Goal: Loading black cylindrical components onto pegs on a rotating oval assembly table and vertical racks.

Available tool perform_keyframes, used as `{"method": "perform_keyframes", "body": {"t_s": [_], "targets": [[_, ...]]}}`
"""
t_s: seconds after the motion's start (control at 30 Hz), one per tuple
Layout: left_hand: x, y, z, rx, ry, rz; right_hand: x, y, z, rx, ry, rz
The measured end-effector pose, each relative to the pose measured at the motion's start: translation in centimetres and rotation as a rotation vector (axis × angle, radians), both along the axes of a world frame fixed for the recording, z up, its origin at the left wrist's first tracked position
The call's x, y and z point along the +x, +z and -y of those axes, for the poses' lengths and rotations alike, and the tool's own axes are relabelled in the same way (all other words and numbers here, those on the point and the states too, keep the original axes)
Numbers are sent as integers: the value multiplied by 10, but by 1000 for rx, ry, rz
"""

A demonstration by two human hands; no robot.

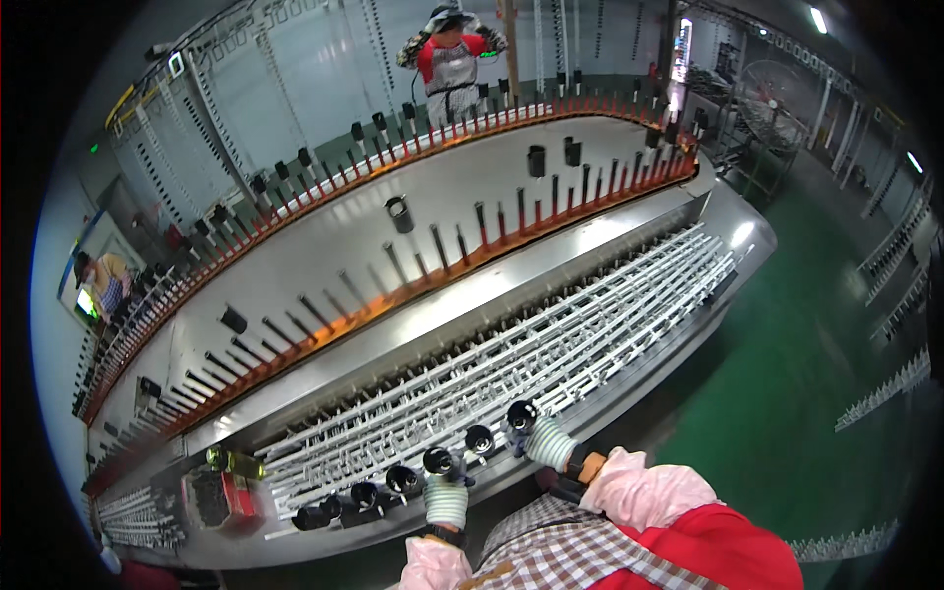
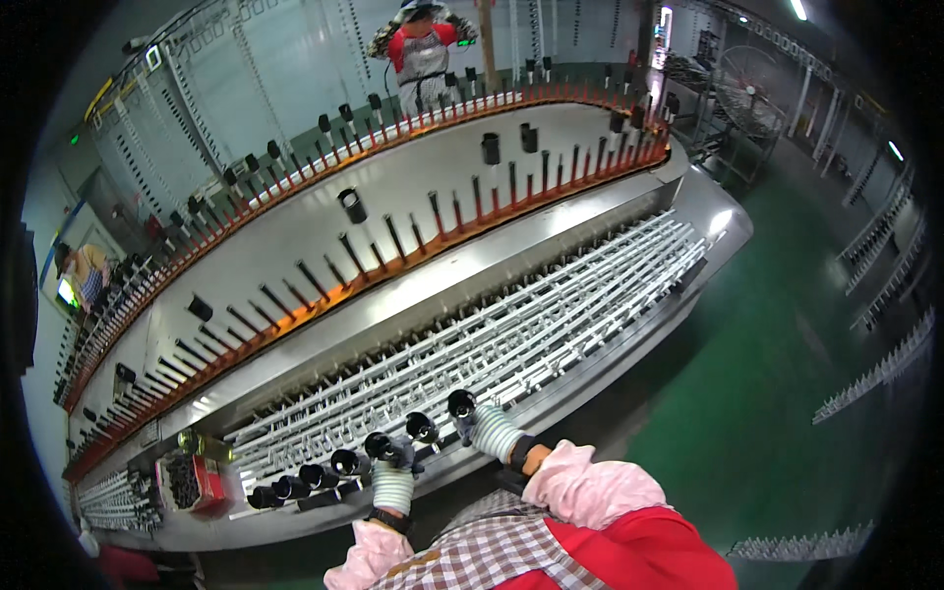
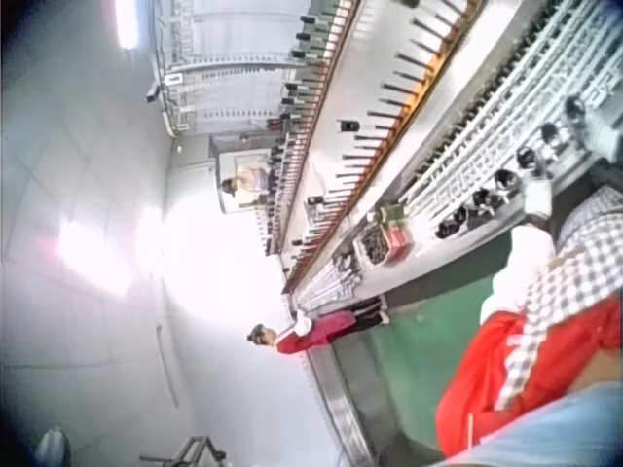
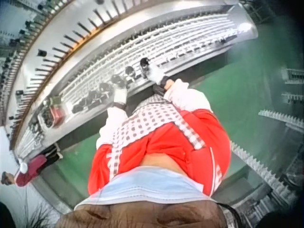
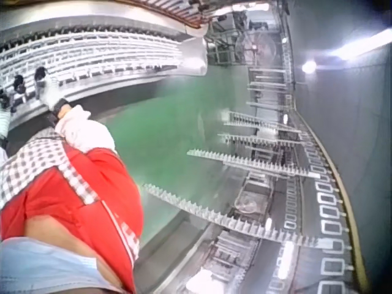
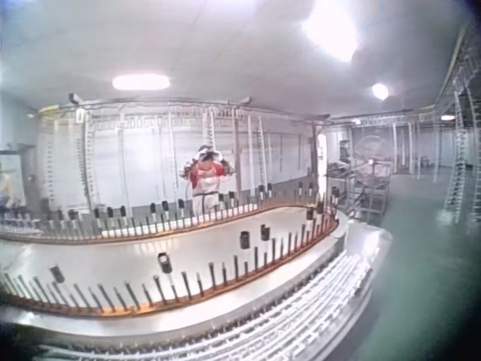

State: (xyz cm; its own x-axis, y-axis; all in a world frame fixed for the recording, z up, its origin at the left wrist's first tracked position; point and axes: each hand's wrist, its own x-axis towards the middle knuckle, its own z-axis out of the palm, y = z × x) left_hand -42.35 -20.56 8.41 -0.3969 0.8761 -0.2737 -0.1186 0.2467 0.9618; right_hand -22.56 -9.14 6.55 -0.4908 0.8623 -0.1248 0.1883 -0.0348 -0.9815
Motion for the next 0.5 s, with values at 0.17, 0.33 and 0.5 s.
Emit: {"method": "perform_keyframes", "body": {"t_s": [0.17, 0.33, 0.5], "targets": [[-10, 59, 33, -212, -351, -906, 4, 6, -11, 48, 20, 154], [27, 298, 9, -73, -840, -58, 3, 37, -16, 131, 92, 292], [49, 297, -163, 365, -495, -193, 32, 72, -19, 203, 387, 218]]}}
